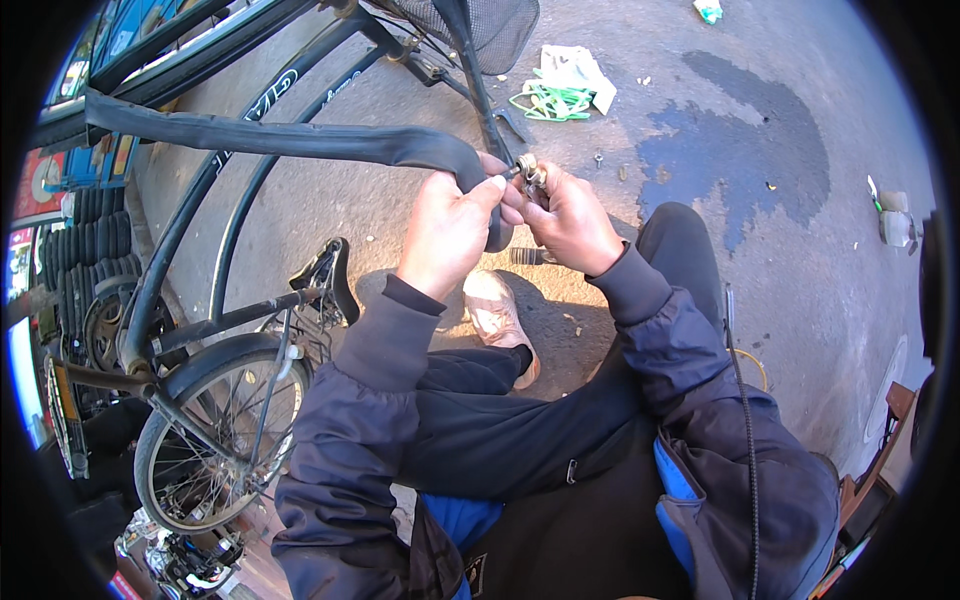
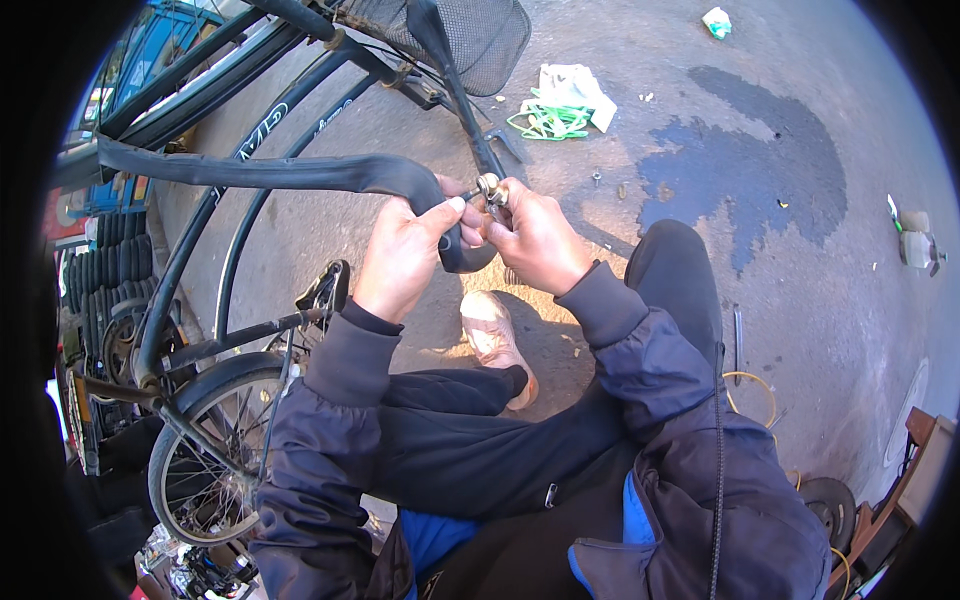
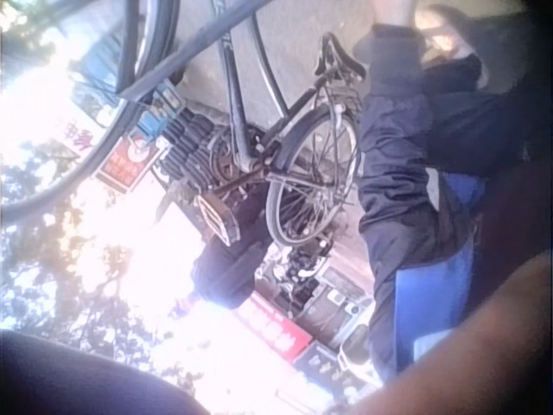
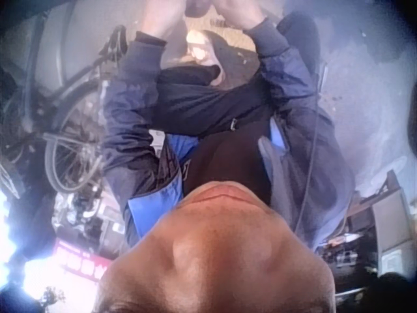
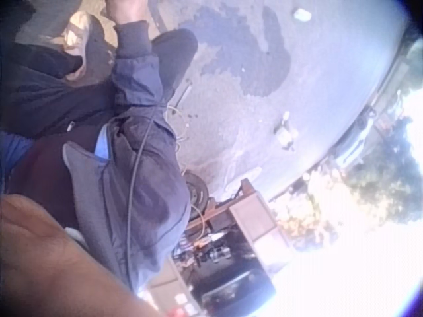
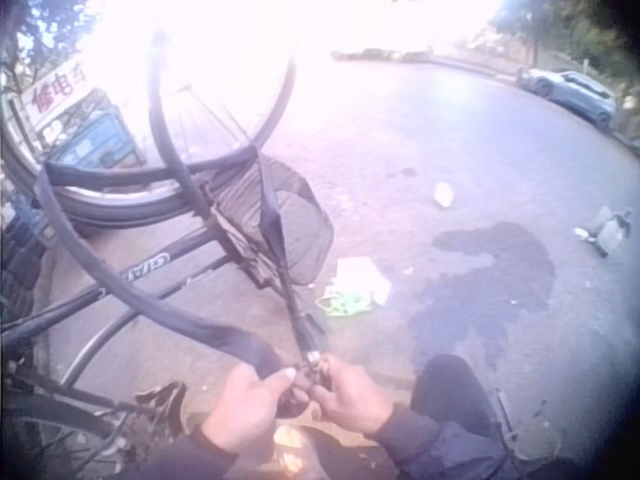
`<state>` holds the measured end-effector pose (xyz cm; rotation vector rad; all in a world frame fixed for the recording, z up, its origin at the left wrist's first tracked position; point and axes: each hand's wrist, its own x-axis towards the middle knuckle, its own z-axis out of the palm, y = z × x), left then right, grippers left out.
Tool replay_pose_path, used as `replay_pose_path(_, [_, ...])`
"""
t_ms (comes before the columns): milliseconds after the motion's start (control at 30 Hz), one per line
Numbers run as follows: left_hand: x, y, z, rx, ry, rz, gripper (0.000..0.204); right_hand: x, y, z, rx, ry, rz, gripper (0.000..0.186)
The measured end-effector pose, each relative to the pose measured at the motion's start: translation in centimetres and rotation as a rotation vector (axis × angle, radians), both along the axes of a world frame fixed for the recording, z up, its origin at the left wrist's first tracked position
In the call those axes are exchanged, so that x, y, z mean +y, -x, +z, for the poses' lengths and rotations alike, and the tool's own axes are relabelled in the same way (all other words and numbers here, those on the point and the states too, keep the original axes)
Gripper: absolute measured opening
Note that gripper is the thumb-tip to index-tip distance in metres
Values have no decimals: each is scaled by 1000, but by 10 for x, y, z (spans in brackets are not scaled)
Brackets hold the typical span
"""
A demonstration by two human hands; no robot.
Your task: The person removes a bicycle tire from the rim, inspects the inner tube, inflates it with a pump, and reattaches the tire to the rim. The person uses a hand pump and handles the tire and tube throughout.
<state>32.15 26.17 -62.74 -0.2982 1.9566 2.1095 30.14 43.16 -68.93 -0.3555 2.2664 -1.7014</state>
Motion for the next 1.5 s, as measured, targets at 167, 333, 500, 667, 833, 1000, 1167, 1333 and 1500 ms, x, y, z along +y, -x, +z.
replay_pose_path(167, [-3, -1, 4, -49, 2, -27, 15, -3, -3, -10, 79, -21, -21, 11])
replay_pose_path(333, [-3, -2, 8, -74, 27, -21, 13, -2, -4, -8, 86, 7, -15, 14])
replay_pose_path(500, [-4, -1, 9, -75, 52, -47, 11, -2, -5, -5, 116, -30, 16, 18])
replay_pose_path(667, [-5, -5, 8, -57, 90, -55, 11, 0, -5, -4, 147, -47, 61, 19])
replay_pose_path(833, [-3, -8, 5, -32, 93, -29, 11, 0, -6, 0, 139, -92, 117, 19])
replay_pose_path(1000, [-3, -11, 2, -56, 123, -24, 10, -1, -8, 7, 132, -159, 145, 20])
replay_pose_path(1167, [-7, -13, 2, -62, 109, -28, 9, -2, -9, 6, 186, -133, 163, 27])
replay_pose_path(1333, [-12, -11, 5, -44, 99, -74, 8, 0, -9, 10, 184, -74, 214, 32])
replay_pose_path(1500, [-11, -11, 7, -85, 122, -81, 7, 3, -8, 17, 109, -153, 256, 41])
